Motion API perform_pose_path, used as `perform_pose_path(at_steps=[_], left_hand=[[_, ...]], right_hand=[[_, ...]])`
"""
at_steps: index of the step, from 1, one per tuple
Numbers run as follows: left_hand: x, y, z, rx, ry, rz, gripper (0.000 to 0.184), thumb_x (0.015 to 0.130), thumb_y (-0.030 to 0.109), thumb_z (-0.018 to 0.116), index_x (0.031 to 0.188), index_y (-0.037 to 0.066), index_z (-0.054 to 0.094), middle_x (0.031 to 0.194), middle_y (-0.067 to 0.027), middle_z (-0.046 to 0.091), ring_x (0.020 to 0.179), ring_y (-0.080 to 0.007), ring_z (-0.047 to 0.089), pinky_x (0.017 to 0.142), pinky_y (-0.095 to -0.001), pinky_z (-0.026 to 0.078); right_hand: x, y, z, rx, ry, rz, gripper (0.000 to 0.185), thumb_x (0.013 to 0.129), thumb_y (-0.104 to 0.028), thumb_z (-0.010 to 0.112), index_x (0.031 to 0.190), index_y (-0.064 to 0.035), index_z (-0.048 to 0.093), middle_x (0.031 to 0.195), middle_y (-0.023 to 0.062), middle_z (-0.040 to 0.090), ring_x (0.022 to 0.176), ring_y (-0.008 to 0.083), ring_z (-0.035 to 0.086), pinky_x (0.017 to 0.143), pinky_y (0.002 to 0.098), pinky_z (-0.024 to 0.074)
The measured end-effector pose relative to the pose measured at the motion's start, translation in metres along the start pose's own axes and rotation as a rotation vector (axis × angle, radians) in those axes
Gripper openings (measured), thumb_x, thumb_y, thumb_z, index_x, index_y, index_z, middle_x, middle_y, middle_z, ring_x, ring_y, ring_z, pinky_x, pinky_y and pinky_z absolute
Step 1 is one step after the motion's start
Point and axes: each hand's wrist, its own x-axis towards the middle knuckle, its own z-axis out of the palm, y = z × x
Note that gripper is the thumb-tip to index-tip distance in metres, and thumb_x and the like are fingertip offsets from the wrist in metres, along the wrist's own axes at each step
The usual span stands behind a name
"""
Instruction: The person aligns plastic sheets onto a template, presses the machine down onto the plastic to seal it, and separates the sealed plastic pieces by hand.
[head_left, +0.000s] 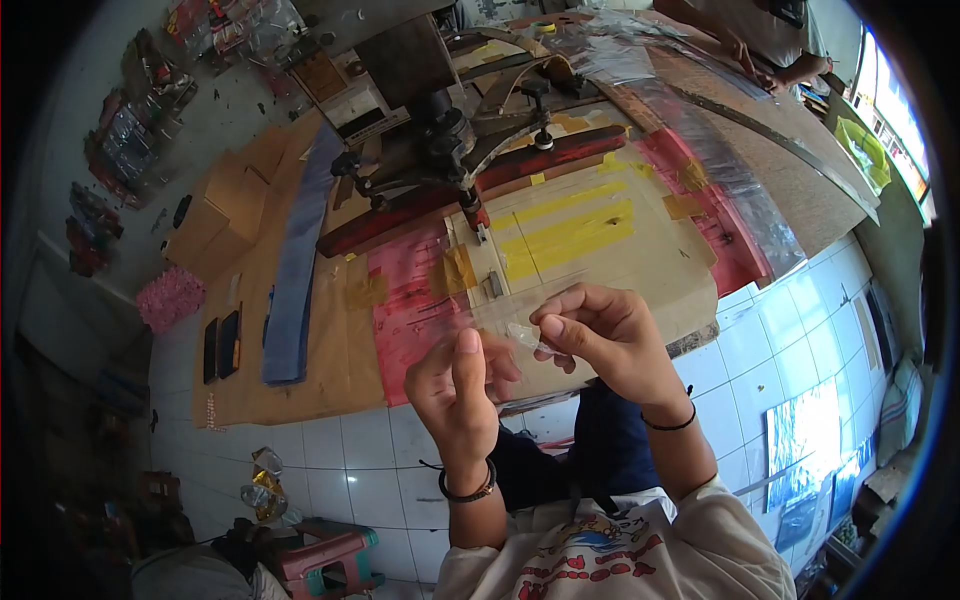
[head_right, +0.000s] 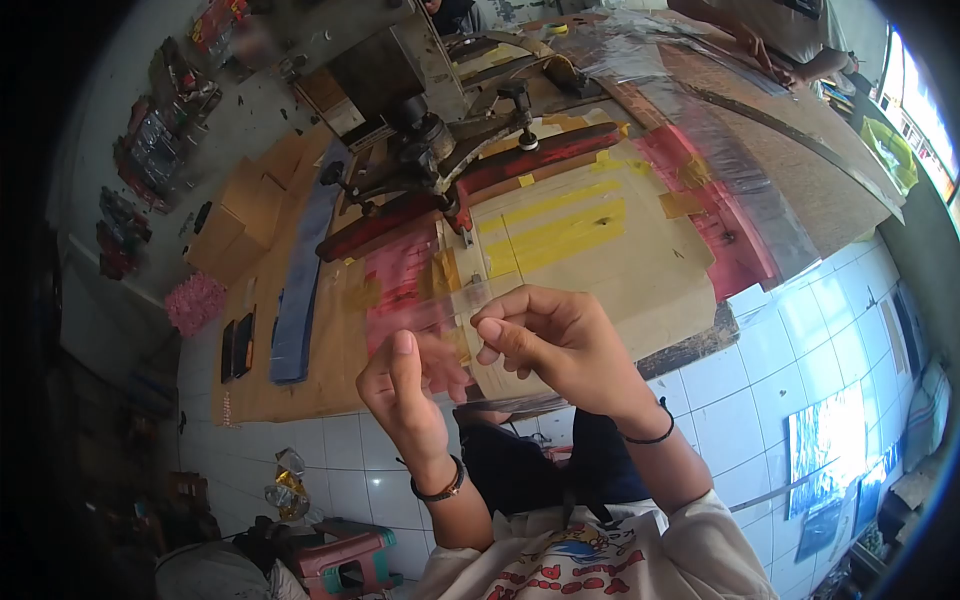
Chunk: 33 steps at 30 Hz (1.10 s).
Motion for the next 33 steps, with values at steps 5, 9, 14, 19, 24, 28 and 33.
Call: perform_pose_path(at_steps=[5, 9, 14, 19, 24, 28, 33], left_hand=[[-0.006, 0.004, 0.009, -0.008, 0.021, 0.002, 0.013, 0.102, 0.009, 0.061, 0.108, -0.002, 0.063, 0.075, -0.0073, 0.07, 0.057, -0.0068, 0.06, 0.049, -0.021, 0.043], [-0.007, 0.006, 0.013, -0.017, 0.017, -0.044, 0.009, 0.1, 0.007, 0.064, 0.104, -0.002, 0.064, 0.077, -0.0066, 0.07, 0.059, -0.0066, 0.061, 0.05, -0.0197, 0.044], [-0.004, 0.009, 0.011, -0.028, 0.045, -0.058, 0.019, 0.103, 0.013, 0.061, 0.095, -0.002, 0.066, 0.066, -0.0058, 0.067, 0.052, -0.0058, 0.056, 0.048, -0.0208, 0.041], [-0.005, 0.011, 0.011, 0.066, -0.011, -0.056, 0.038, 0.108, 0.026, 0.049, 0.092, -0.003, 0.068, 0.064, -0.0067, 0.066, 0.05, -0.0063, 0.053, 0.047, -0.0214, 0.038], [-0.007, 0.005, 0.007, -0.008, -0.034, -0.115, 0.062, 0.106, 0.043, 0.03, 0.096, -0.004, 0.07, 0.065, -0.0086, 0.067, 0.049, -0.0091, 0.053, 0.046, -0.0224, 0.035], [-0.006, 0.005, 0.007, 0.048, -0.029, -0.081, 0.066, 0.106, 0.046, 0.028, 0.1, -0.004, 0.07, 0.066, -0.0094, 0.068, 0.048, -0.0099, 0.053, 0.046, -0.0231, 0.034], [-0.006, 0.004, 0.008, 0.055, 0.008, -0.085, 0.066, 0.106, 0.046, 0.029, 0.11, -0.004, 0.073, 0.065, -0.0084, 0.067, 0.048, -0.0098, 0.05, 0.046, -0.0233, 0.034]], right_hand=[[-0.006, 0.013, 0.004, 0.063, 0.058, -0.03, 0.024, 0.102, -0.023, 0.068, 0.107, 0.0, 0.071, 0.083, 0.0031, 0.072, 0.067, 0.004, 0.059, 0.06, 0.0198, 0.0466], [-0.009, 0.015, 0.01, 0.116, 0.101, -0.03, 0.022, 0.102, -0.021, 0.068, 0.107, -0.0005, 0.071, 0.08, 0.0027, 0.071, 0.064, 0.0036, 0.058, 0.057, 0.0194, 0.0443], [-0.011, 0.008, 0.014, 0.028, 0.128, -0.053, 0.021, 0.103, -0.021, 0.066, 0.104, -0.0008, 0.07, 0.077, 0.0036, 0.07, 0.061, 0.0042, 0.057, 0.055, 0.0202, 0.0437], [-0.007, 0.004, 0.009, 0.025, 0.167, -0.13, 0.025, 0.104, -0.023, 0.063, 0.106, 0.001, 0.07, 0.077, 0.006, 0.071, 0.058, 0.0054, 0.056, 0.055, 0.0216, 0.0436], [-0.007, 0.002, 0.009, -0.032, 0.205, -0.155, 0.03, 0.106, -0.025, 0.059, 0.102, 0.0031, 0.071, 0.077, 0.0073, 0.072, 0.057, 0.0063, 0.055, 0.054, 0.023, 0.0437], [-0.006, 0.001, 0.012, 0.0, 0.224, -0.142, 0.034, 0.108, -0.026, 0.057, 0.102, 0.0039, 0.072, 0.078, 0.0079, 0.073, 0.058, 0.0065, 0.054, 0.055, 0.0231, 0.0436], [-0.007, 0.002, 0.01, 0.011, 0.188, -0.147, 0.03, 0.106, -0.024, 0.059, 0.109, 0.0028, 0.073, 0.082, 0.0068, 0.074, 0.061, 0.0059, 0.055, 0.057, 0.023, 0.045]])
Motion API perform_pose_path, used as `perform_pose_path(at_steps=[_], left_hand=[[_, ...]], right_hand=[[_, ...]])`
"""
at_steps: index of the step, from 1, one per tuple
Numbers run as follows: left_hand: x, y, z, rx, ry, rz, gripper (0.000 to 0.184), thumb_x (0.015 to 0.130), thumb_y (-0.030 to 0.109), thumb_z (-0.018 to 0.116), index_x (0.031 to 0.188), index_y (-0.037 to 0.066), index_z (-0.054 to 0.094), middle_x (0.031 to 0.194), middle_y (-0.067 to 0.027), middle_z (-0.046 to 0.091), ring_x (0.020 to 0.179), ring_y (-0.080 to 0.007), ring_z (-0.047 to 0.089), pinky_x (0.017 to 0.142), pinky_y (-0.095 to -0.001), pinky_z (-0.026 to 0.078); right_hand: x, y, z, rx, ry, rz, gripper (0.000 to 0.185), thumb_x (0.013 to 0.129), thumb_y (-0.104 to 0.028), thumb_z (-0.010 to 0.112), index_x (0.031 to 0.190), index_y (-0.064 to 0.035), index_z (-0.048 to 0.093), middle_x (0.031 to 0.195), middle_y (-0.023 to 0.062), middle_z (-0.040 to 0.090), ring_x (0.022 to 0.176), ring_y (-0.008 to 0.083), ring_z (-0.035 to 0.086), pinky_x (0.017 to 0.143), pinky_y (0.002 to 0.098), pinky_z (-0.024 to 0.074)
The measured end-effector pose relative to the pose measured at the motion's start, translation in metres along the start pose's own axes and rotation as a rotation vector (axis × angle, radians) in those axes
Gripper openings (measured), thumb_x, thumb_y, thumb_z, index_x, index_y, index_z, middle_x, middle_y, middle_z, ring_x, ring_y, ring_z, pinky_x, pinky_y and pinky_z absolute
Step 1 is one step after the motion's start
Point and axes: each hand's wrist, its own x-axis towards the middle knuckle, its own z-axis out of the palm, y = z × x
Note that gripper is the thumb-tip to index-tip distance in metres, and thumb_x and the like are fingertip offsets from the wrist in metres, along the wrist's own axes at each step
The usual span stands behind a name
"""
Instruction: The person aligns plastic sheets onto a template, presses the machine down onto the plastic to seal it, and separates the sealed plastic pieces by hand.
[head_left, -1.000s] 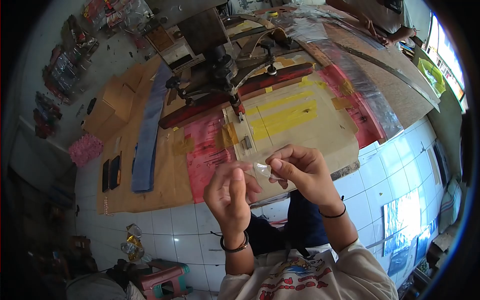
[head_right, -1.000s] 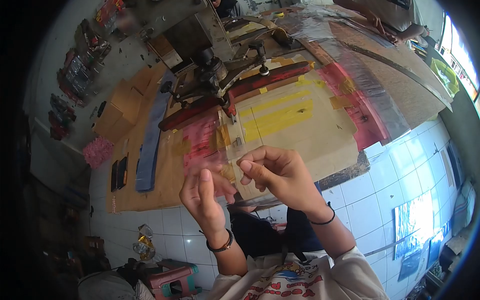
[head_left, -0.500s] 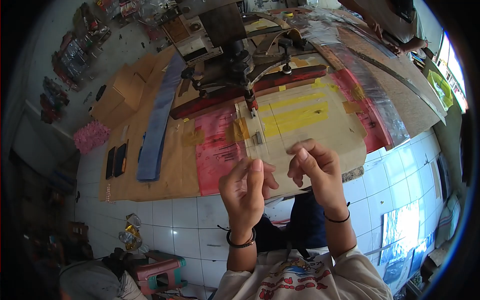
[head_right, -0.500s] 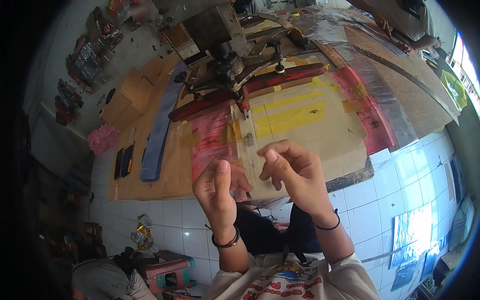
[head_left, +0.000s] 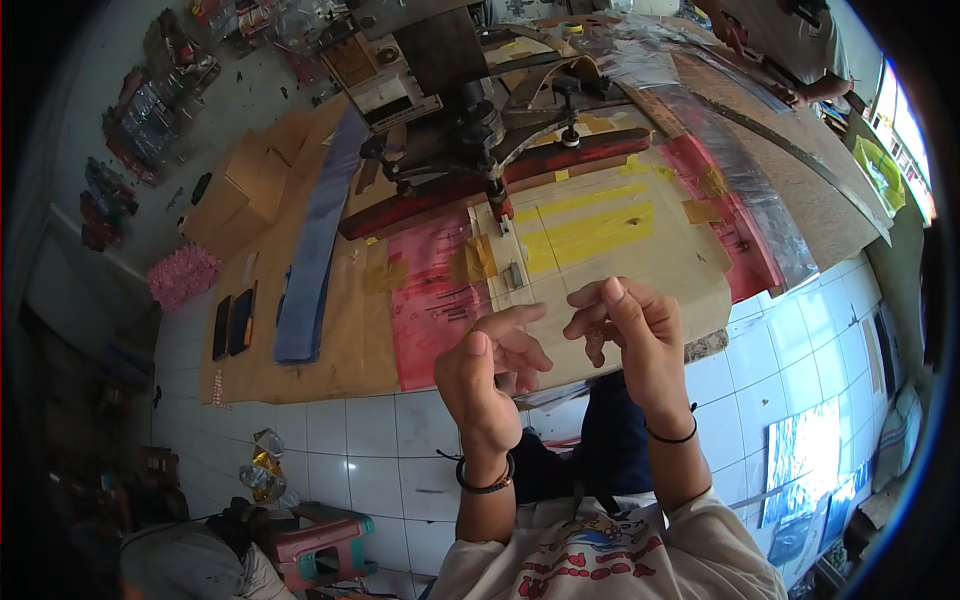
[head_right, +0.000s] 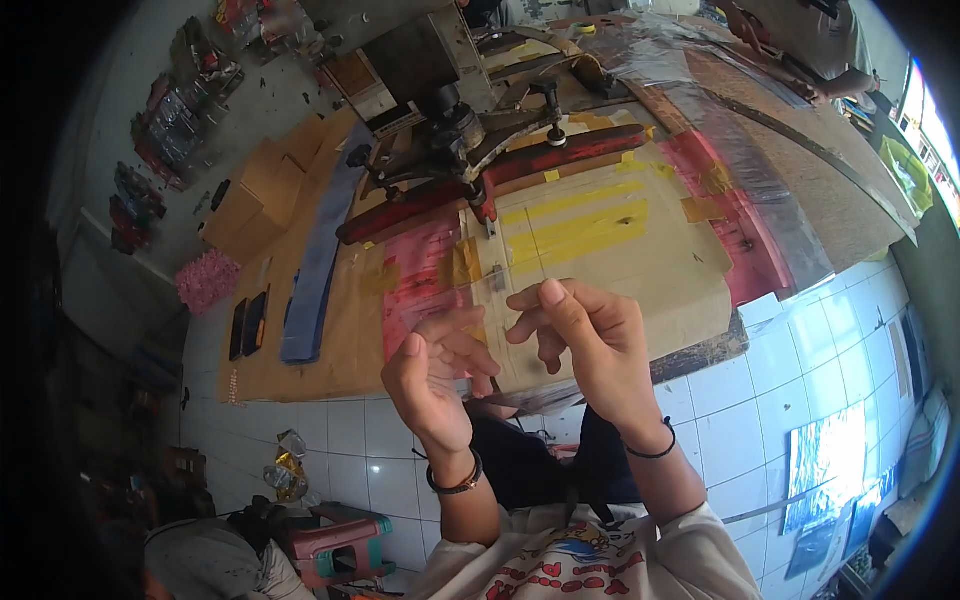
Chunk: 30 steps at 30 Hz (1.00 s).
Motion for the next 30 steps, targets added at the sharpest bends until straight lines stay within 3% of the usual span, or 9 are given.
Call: perform_pose_path(at_steps=[8, 16, 19, 25, 28, 30], left_hand=[[0.0, 0.004, 0.002, -0.02, 0.033, 0.016, 0.072, 0.106, 0.05, 0.026, 0.122, -0.004, 0.071, 0.063, -0.0087, 0.065, 0.048, -0.0105, 0.05, 0.046, -0.0232, 0.036], [0.0, 0.0, -0.002, -0.095, -0.004, 0.105, 0.082, 0.103, 0.06, 0.022, 0.137, -0.005, 0.06, 0.066, -0.0086, 0.064, 0.051, -0.0119, 0.054, 0.044, -0.0246, 0.041], [0.0, -0.001, -0.001, -0.079, 0.005, 0.173, 0.074, 0.104, 0.054, 0.028, 0.137, -0.004, 0.06, 0.067, -0.0082, 0.065, 0.051, -0.0107, 0.053, 0.046, -0.0239, 0.041], [-0.005, -0.003, -0.006, -0.031, -0.024, 0.197, 0.039, 0.1, 0.017, 0.054, 0.132, -0.004, 0.063, 0.07, -0.0069, 0.068, 0.054, -0.0066, 0.053, 0.05, -0.0224, 0.04], [-0.006, -0.002, -0.004, -0.032, 0.025, 0.192, 0.028, 0.1, 0.006, 0.055, 0.123, -0.005, 0.067, 0.072, -0.0076, 0.07, 0.055, -0.0062, 0.055, 0.049, -0.0215, 0.04], [-0.007, 0.0, 0.004, -0.058, 0.12, 0.19, 0.023, 0.102, 0.007, 0.056, 0.117, -0.006, 0.068, 0.074, -0.0082, 0.071, 0.055, -0.0062, 0.056, 0.048, -0.0209, 0.04]], right_hand=[[-0.005, 0.009, 0.002, 0.022, -0.06, 0.011, 0.018, 0.096, -0.009, 0.074, 0.111, -0.0012, 0.072, 0.083, -0.0011, 0.071, 0.067, 0.0022, 0.057, 0.058, 0.0198, 0.0441], [-0.005, 0.011, 0.01, 0.047, -0.048, 0.007, 0.017, 0.097, -0.012, 0.073, 0.111, -0.0014, 0.073, 0.083, -0.0003, 0.071, 0.067, 0.0027, 0.058, 0.056, 0.0199, 0.0447], [-0.005, 0.011, 0.009, 0.04, -0.044, 0.011, 0.019, 0.098, -0.013, 0.073, 0.112, -0.001, 0.072, 0.084, 0.0011, 0.072, 0.069, 0.0035, 0.06, 0.056, 0.0203, 0.0459], [-0.004, 0.012, 0.009, 0.061, -0.037, 0.012, 0.02, 0.098, -0.013, 0.072, 0.113, -0.0003, 0.072, 0.085, 0.0028, 0.072, 0.071, 0.0043, 0.062, 0.056, 0.0205, 0.0467], [-0.005, 0.014, 0.011, 0.072, -0.029, 0.017, 0.02, 0.098, -0.013, 0.072, 0.113, -0.0002, 0.072, 0.085, 0.0028, 0.072, 0.071, 0.0044, 0.062, 0.056, 0.0205, 0.0466], [-0.005, 0.014, 0.012, 0.079, -0.025, 0.024, 0.02, 0.098, -0.013, 0.072, 0.113, -0.0003, 0.072, 0.084, 0.0027, 0.072, 0.071, 0.0044, 0.062, 0.056, 0.0205, 0.0466]])
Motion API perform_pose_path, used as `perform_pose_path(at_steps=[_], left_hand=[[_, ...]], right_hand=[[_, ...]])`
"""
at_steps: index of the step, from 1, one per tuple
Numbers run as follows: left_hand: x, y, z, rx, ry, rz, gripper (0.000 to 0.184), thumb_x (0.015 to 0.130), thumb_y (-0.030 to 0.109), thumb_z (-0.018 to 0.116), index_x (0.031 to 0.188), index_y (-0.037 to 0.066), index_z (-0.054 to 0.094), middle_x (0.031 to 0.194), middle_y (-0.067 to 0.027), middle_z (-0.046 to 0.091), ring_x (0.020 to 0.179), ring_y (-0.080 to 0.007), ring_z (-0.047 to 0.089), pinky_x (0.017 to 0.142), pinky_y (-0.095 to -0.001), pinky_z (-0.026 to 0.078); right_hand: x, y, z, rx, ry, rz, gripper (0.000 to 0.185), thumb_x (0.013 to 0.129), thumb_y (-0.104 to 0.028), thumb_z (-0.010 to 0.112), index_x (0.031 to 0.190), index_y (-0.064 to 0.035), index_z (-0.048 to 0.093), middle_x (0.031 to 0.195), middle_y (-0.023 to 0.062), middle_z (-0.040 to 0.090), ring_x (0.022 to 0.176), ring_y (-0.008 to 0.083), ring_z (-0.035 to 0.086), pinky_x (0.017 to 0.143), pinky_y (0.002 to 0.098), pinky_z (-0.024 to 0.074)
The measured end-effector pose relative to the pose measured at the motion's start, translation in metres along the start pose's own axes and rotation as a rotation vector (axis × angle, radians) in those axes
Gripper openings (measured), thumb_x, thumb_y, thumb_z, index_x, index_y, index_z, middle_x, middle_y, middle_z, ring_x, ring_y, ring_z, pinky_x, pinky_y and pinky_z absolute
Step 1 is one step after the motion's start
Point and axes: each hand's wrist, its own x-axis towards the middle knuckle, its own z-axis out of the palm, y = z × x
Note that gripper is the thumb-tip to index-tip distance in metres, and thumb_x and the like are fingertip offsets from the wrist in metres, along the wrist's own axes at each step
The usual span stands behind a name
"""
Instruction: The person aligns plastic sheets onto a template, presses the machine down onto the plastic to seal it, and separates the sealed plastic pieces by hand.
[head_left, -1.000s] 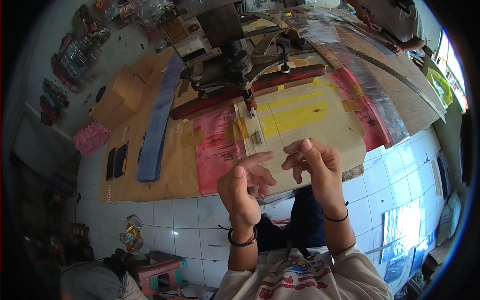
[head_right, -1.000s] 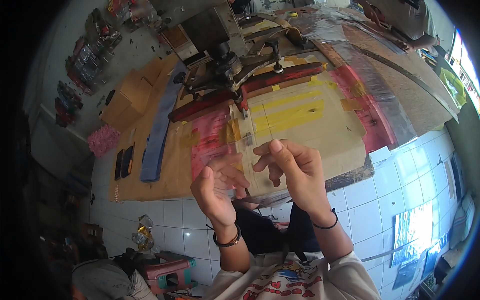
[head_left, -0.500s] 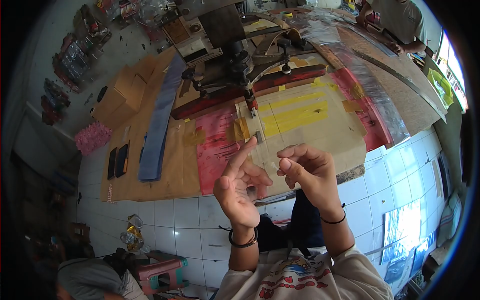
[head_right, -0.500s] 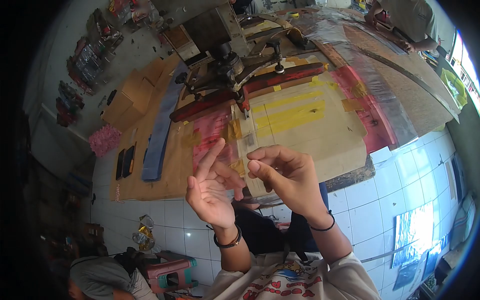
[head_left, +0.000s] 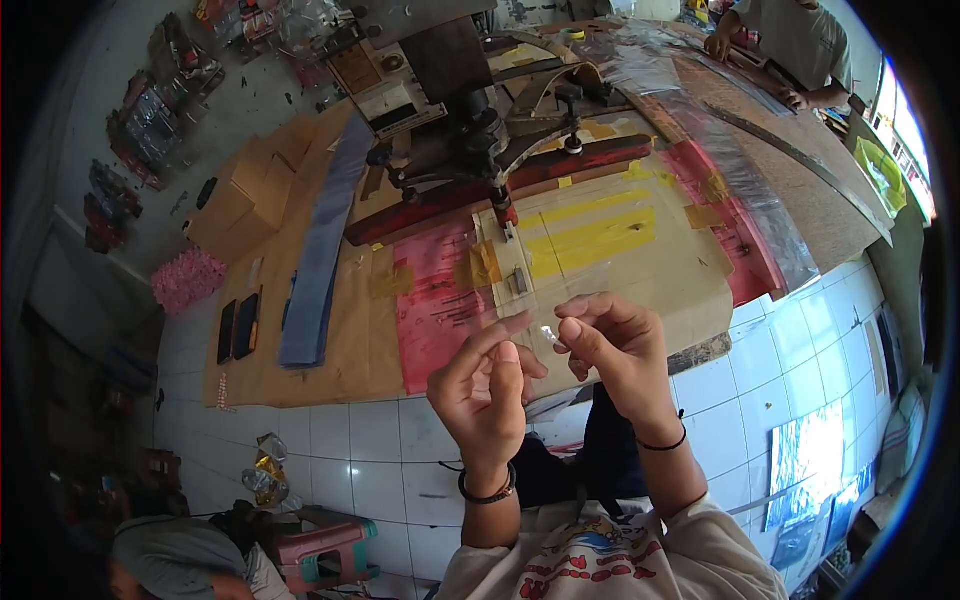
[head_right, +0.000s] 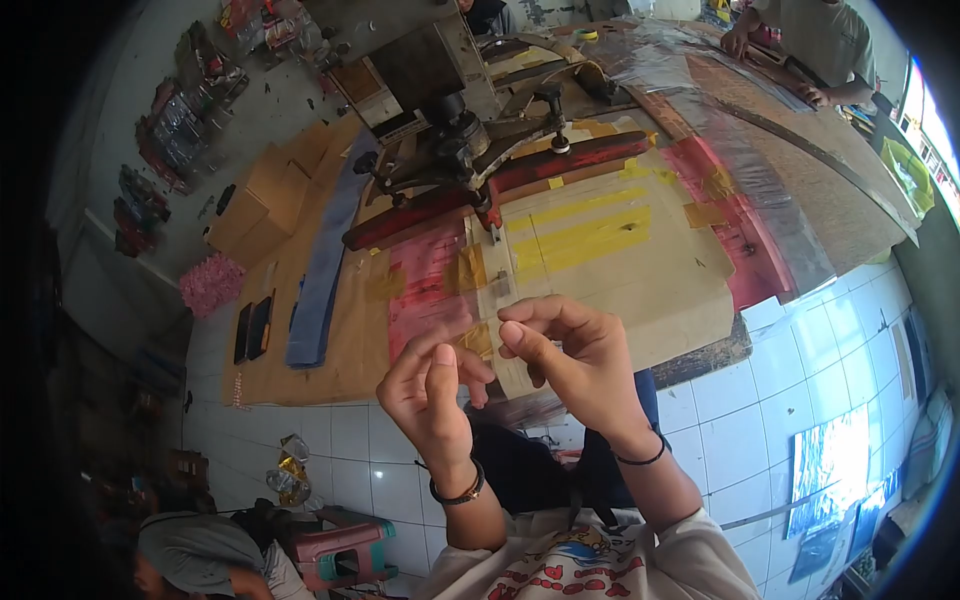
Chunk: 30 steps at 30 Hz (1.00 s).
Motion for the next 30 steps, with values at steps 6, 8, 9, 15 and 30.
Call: perform_pose_path(at_steps=[6, 8, 9, 15, 30], left_hand=[[0.0, 0.0, -0.003, 0.028, 0.022, -0.044, 0.019, 0.103, 0.01, 0.059, 0.107, -0.005, 0.07, 0.073, -0.0085, 0.071, 0.053, -0.0059, 0.055, 0.047, -0.0209, 0.039], [0.0, -0.001, -0.004, 0.029, 0.014, -0.045, 0.02, 0.103, 0.011, 0.059, 0.106, -0.005, 0.071, 0.07, -0.0077, 0.069, 0.051, -0.0056, 0.053, 0.047, -0.0208, 0.038], [0.0, 0.001, -0.004, 0.027, 0.018, -0.046, 0.02, 0.103, 0.012, 0.059, 0.105, -0.004, 0.071, 0.067, -0.0073, 0.068, 0.05, -0.0054, 0.052, 0.047, -0.0207, 0.037], [-0.001, 0.001, 0.0, 0.036, 0.082, -0.063, 0.022, 0.102, 0.015, 0.06, 0.101, -0.004, 0.071, 0.061, -0.0059, 0.064, 0.047, -0.0056, 0.049, 0.046, -0.0209, 0.036], [-0.002, -0.013, -0.006, 0.008, -0.004, -0.11, 0.015, 0.1, 0.01, 0.06, 0.1, -0.002, 0.07, 0.07, -0.0061, 0.067, 0.052, -0.0061, 0.052, 0.047, -0.0208, 0.036]], right_hand=[[-0.002, 0.0, 0.0, -0.008, -0.017, 0.007, 0.02, 0.098, -0.013, 0.072, 0.113, 0.0003, 0.071, 0.085, 0.0019, 0.073, 0.071, 0.004, 0.062, 0.058, 0.0201, 0.0463], [-0.003, 0.0, -0.001, -0.021, -0.041, 0.012, 0.02, 0.099, -0.013, 0.071, 0.113, 0.001, 0.071, 0.086, 0.0017, 0.073, 0.073, 0.0045, 0.062, 0.062, 0.0201, 0.0476], [-0.003, -0.001, -0.001, -0.005, -0.045, 0.001, 0.02, 0.099, -0.013, 0.071, 0.114, 0.0015, 0.071, 0.087, 0.0019, 0.073, 0.075, 0.005, 0.063, 0.065, 0.0205, 0.0483], [-0.004, -0.003, -0.001, 0.058, -0.04, -0.014, 0.02, 0.1, -0.012, 0.069, 0.114, 0.003, 0.07, 0.092, 0.0037, 0.074, 0.087, 0.0074, 0.066, 0.077, 0.0234, 0.0512], [0.003, 0.0, -0.003, -0.084, 0.049, -0.097, 0.025, 0.106, -0.021, 0.058, 0.103, 0.0002, 0.07, 0.079, 0.0042, 0.07, 0.068, 0.0081, 0.06, 0.058, 0.0222, 0.0448]])
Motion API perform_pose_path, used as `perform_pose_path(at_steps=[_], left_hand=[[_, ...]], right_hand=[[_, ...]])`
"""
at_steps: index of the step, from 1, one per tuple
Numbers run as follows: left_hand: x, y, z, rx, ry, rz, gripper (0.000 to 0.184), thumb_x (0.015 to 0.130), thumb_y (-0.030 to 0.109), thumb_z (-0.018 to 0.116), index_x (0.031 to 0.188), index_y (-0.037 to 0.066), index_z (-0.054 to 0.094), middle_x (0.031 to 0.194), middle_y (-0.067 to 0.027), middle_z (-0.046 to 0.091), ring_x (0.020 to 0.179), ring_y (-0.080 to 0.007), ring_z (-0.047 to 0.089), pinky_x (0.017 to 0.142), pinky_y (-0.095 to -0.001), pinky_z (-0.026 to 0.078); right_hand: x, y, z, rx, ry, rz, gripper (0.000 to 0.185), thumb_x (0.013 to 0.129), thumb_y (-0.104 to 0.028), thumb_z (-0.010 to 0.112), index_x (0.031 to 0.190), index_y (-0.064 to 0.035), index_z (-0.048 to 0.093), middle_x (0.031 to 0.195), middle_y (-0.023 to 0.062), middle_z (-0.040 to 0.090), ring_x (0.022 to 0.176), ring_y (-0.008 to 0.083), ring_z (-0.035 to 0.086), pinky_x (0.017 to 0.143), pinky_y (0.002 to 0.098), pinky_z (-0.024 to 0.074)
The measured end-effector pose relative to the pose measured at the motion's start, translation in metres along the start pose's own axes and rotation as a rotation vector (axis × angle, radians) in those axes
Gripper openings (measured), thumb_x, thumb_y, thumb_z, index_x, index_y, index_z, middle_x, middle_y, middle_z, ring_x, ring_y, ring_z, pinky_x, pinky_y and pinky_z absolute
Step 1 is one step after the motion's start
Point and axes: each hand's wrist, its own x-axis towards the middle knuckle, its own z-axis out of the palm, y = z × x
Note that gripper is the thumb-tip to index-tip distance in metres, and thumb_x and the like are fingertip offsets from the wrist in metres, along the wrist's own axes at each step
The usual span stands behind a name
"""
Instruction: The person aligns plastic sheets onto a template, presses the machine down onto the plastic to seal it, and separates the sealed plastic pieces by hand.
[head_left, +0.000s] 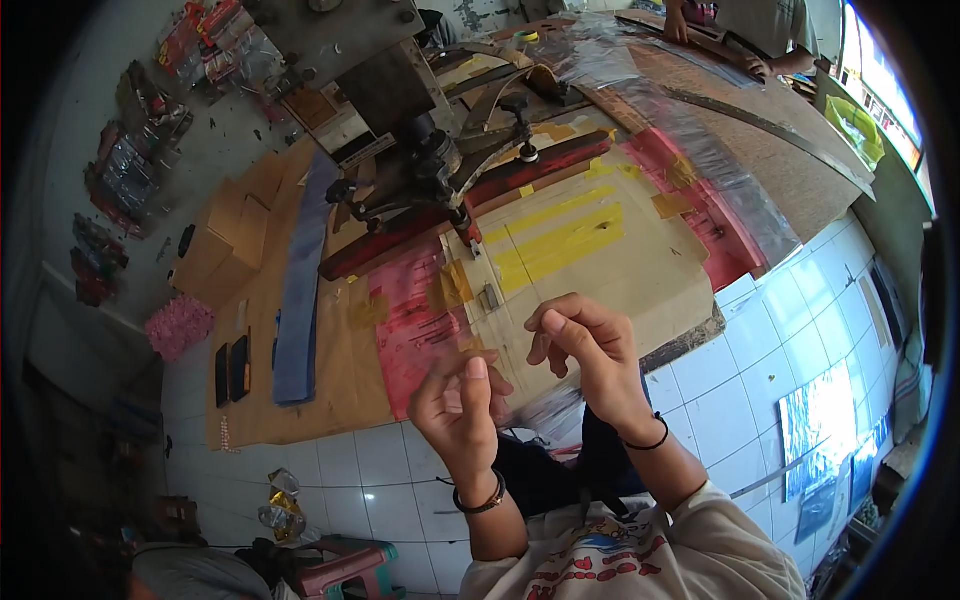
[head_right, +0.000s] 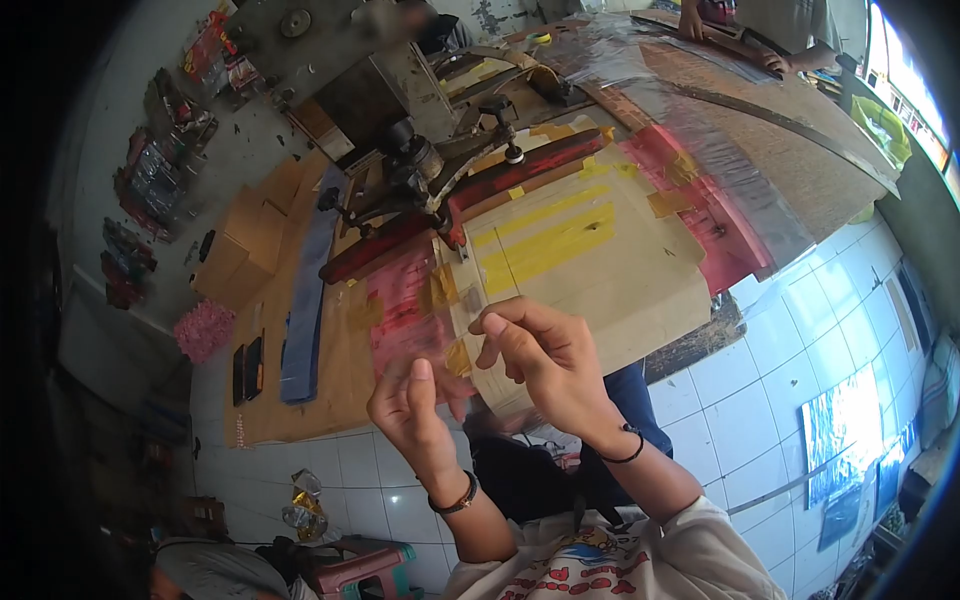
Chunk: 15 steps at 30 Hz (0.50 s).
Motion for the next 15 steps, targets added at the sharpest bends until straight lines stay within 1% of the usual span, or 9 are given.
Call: perform_pose_path(at_steps=[2, 4, 7, 8, 10, 11, 14, 15], left_hand=[[0.002, 0.0, 0.001, 0.0, -0.044, -0.021, 0.015, 0.1, 0.008, 0.061, 0.104, -0.002, 0.07, 0.074, -0.0058, 0.068, 0.054, -0.006, 0.053, 0.049, -0.0208, 0.038], [0.005, 0.003, 0.003, -0.005, -0.098, -0.037, 0.016, 0.1, 0.008, 0.062, 0.108, -0.003, 0.071, 0.078, -0.0057, 0.069, 0.057, -0.006, 0.054, 0.052, -0.0204, 0.04], [0.019, 0.008, 0.01, 0.093, -0.09, 0.0, 0.019, 0.1, 0.008, 0.062, 0.114, -0.003, 0.07, 0.078, -0.0058, 0.07, 0.058, -0.0058, 0.054, 0.056, -0.0198, 0.042], [0.023, 0.01, 0.006, 0.094, -0.141, -0.011, 0.019, 0.1, 0.009, 0.062, 0.113, -0.004, 0.069, 0.077, -0.0061, 0.07, 0.059, -0.0059, 0.055, 0.057, -0.0198, 0.042], [0.034, 0.012, -0.001, 0.1, -0.245, -0.035, 0.019, 0.101, 0.011, 0.063, 0.113, -0.004, 0.068, 0.076, -0.0069, 0.07, 0.061, -0.0059, 0.056, 0.058, -0.0198, 0.043], [0.041, 0.012, 0.001, 0.092, -0.242, 0.027, 0.017, 0.103, 0.012, 0.06, 0.106, -0.003, 0.066, 0.072, -0.0085, 0.069, 0.058, -0.0083, 0.059, 0.054, -0.0213, 0.044], [0.052, 0.023, 0.017, -0.095, -0.144, 0.016, 0.02, 0.105, 0.017, 0.057, 0.099, -0.001, 0.063, 0.07, -0.0103, 0.068, 0.051, -0.0118, 0.059, 0.047, -0.0233, 0.043], [0.056, 0.032, 0.02, -0.125, -0.104, 0.058, 0.023, 0.107, 0.021, 0.054, 0.098, 0.001, 0.061, 0.072, -0.0121, 0.069, 0.044, -0.0141, 0.056, 0.04, -0.0252, 0.041]], right_hand=[[-0.001, 0.005, -0.003, 0.056, 0.01, 0.003, 0.024, 0.106, -0.021, 0.057, 0.106, -0.0017, 0.071, 0.079, 0.0017, 0.07, 0.064, 0.0055, 0.051, 0.058, 0.0216, 0.0413], [0.0, 0.007, -0.002, 0.045, 0.03, 0.006, 0.025, 0.107, -0.021, 0.056, 0.104, -0.0011, 0.071, 0.08, 0.0019, 0.07, 0.064, 0.0055, 0.053, 0.06, 0.022, 0.0429], [-0.001, 0.012, -0.004, -0.016, 0.05, -0.011, 0.026, 0.106, -0.021, 0.056, 0.102, 0.0, 0.071, 0.081, 0.003, 0.071, 0.065, 0.0052, 0.055, 0.06, 0.0225, 0.0445], [-0.001, 0.013, -0.004, -0.043, 0.053, -0.022, 0.027, 0.106, -0.022, 0.057, 0.102, 0.0003, 0.071, 0.082, 0.0035, 0.072, 0.065, 0.0051, 0.055, 0.06, 0.0226, 0.0449], [-0.002, 0.012, -0.008, -0.087, 0.021, 0.024, 0.023, 0.104, -0.02, 0.061, 0.103, 0.0008, 0.072, 0.084, 0.0043, 0.073, 0.066, 0.0055, 0.059, 0.062, 0.0232, 0.0482], [-0.003, 0.012, -0.011, -0.105, 0.006, 0.049, 0.022, 0.103, -0.02, 0.064, 0.104, 0.0011, 0.072, 0.085, 0.0047, 0.073, 0.067, 0.0058, 0.06, 0.064, 0.0235, 0.0498], [-0.009, 0.02, -0.027, -0.121, -0.356, -0.048, 0.017, 0.098, -0.014, 0.071, 0.108, 0.0005, 0.07, 0.091, 0.0059, 0.075, 0.085, 0.0136, 0.071, 0.077, 0.0279, 0.0562], [-0.016, 0.033, -0.035, -0.115, -0.463, 0.054, 0.022, 0.094, -0.016, 0.077, 0.108, -0.0005, 0.073, 0.099, 0.0048, 0.076, 0.087, 0.0105, 0.07, 0.08, 0.0278, 0.0574]])
